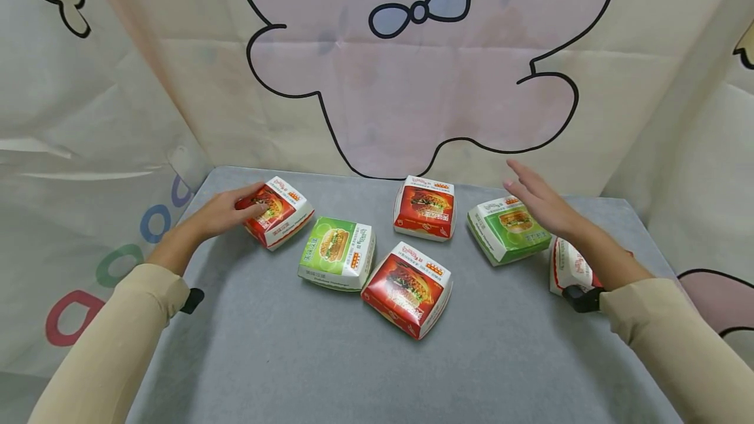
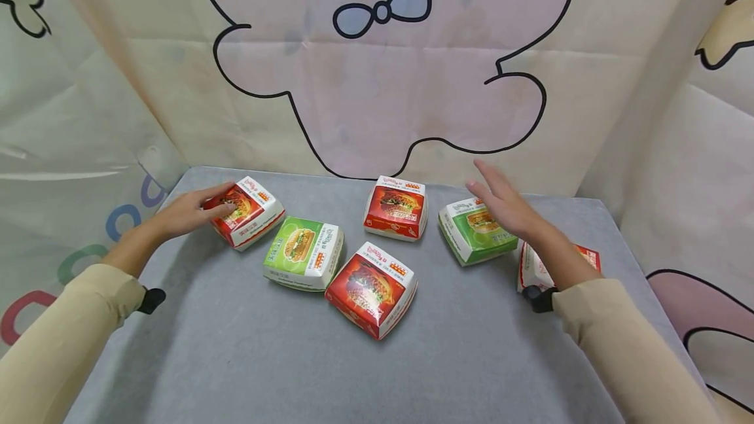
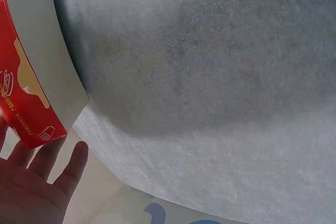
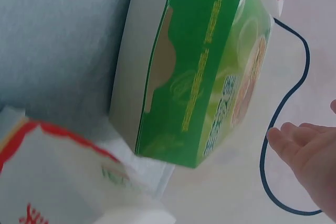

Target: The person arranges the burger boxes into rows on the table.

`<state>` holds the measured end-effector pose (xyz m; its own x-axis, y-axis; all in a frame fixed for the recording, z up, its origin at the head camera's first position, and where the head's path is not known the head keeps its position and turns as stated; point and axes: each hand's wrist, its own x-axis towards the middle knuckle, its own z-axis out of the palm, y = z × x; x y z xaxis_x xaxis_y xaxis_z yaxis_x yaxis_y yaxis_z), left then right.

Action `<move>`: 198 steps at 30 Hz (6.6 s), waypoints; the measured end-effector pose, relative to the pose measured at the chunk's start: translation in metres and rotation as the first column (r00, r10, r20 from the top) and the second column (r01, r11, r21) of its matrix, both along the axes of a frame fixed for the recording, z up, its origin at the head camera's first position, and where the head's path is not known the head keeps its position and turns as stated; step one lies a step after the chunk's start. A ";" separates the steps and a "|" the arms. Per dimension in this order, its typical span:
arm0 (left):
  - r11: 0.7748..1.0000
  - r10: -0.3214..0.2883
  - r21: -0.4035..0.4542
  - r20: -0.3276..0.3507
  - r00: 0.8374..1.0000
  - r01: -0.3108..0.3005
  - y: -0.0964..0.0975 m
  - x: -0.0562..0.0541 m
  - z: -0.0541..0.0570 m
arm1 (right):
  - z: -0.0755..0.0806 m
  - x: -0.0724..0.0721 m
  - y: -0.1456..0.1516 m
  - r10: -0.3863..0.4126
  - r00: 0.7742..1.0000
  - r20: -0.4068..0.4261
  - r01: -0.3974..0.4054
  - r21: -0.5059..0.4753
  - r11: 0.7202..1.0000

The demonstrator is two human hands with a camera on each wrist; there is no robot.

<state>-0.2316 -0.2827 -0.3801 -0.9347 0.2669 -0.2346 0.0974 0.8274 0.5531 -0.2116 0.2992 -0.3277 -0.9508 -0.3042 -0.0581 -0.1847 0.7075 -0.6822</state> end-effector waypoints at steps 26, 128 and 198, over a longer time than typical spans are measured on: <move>0.997 0.061 -0.043 -0.014 0.998 -0.061 0.021 -0.011 -0.003 | -0.008 -0.009 -0.054 0.008 0.998 0.069 -0.004 -0.056 0.998; 0.999 -0.023 -0.039 -0.016 1.000 0.023 0.119 -0.054 0.002 | -0.020 -0.054 -0.189 0.184 0.979 0.090 -0.179 -0.059 0.982; 0.991 -0.091 -0.121 -0.251 0.964 0.062 0.143 -0.034 -0.002 | -0.026 -0.050 -0.207 0.279 0.947 0.158 -0.309 0.210 0.928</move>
<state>-0.2661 -0.1394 -0.3819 -0.9451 0.3259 -0.0224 0.2892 0.8666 0.4066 -0.2620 0.0922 -0.3536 -0.8015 -0.5332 -0.2706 -0.3330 0.7740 -0.5386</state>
